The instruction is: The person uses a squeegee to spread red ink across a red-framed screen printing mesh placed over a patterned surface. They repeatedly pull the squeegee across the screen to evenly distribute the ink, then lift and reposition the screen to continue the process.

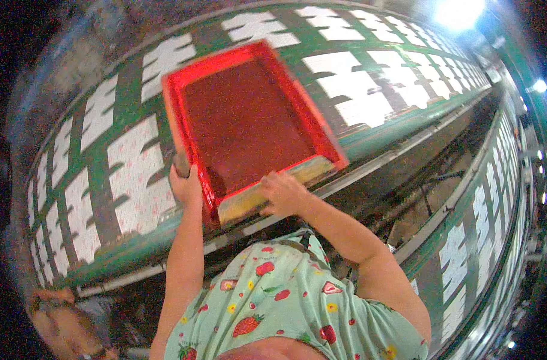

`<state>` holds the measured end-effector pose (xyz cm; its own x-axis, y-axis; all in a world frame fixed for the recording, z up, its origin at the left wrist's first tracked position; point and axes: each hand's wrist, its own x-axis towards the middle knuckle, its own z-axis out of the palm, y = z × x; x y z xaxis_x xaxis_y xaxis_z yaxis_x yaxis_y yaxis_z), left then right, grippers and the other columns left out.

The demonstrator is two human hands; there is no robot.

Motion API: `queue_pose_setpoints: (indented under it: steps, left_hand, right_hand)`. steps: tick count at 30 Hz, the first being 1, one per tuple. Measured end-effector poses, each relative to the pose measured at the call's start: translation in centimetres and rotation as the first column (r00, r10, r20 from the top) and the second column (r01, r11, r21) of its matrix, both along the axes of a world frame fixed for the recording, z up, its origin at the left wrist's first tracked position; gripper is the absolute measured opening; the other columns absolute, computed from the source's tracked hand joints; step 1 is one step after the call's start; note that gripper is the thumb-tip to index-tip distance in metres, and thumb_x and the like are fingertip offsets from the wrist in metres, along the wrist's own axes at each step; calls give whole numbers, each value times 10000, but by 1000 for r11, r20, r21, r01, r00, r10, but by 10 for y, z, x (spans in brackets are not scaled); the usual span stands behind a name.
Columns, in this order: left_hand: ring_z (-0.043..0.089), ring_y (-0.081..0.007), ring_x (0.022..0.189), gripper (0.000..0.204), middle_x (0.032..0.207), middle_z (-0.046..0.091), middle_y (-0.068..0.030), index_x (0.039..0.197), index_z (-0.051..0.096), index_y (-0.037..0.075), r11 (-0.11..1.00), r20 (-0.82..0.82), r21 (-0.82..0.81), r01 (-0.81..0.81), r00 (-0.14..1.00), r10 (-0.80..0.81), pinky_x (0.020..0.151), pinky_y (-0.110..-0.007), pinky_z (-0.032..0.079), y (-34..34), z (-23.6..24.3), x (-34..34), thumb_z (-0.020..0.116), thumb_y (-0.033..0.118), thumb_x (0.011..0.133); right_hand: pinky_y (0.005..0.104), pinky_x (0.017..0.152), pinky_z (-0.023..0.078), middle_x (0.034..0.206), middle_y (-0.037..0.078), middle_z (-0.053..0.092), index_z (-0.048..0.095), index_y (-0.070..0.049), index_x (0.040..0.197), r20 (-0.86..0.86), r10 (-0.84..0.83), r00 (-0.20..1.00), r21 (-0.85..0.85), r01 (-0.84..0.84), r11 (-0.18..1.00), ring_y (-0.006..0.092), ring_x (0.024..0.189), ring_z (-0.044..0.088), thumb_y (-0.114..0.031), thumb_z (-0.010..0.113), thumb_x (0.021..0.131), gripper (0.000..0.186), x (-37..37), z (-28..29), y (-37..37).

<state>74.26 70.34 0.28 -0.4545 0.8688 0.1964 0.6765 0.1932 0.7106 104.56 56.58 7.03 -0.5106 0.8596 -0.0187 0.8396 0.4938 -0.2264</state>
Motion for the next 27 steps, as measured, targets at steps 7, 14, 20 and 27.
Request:
queue_pose_setpoints:
  steps: [7,14,20,27]
  left_hand:
    - [734,-419,1267,659,1388,758,-213,1481,661,37,998,105,-62,9,994,-2,1108,-501,555,-6,7,2,891,296,921]
    - [744,-386,1188,560,1323,773,-213,1444,678,-16,997,112,37,69,991,-73,1073,-486,561,-1,-11,-3,846,213,962]
    - [755,-389,1117,564,1286,780,-243,1349,713,-82,1000,218,2,19,976,-19,997,-489,592,10,-23,-13,881,261,934]
    - [772,-408,947,694,1132,813,-282,1248,771,-129,991,176,-84,-107,977,121,895,-517,599,0,15,33,884,483,942]
  right_hand:
    - [516,1108,510,1312,146,718,771,-109,1320,-249,150,957,145,-116,983,352,1286,652,-589,833,898,643,35,-7,-24]
    - [511,1109,525,1347,78,743,801,-121,1255,-394,-44,918,277,164,947,317,1320,678,-311,874,934,380,181,16,-68]
    - [477,1030,583,1197,83,798,828,-117,1156,-487,-416,768,222,569,792,322,1156,740,-220,854,939,242,313,3,-122]
    - [477,981,613,1180,89,805,818,-98,1168,-494,-331,804,293,512,807,332,1137,752,-175,835,941,240,350,-12,-116]
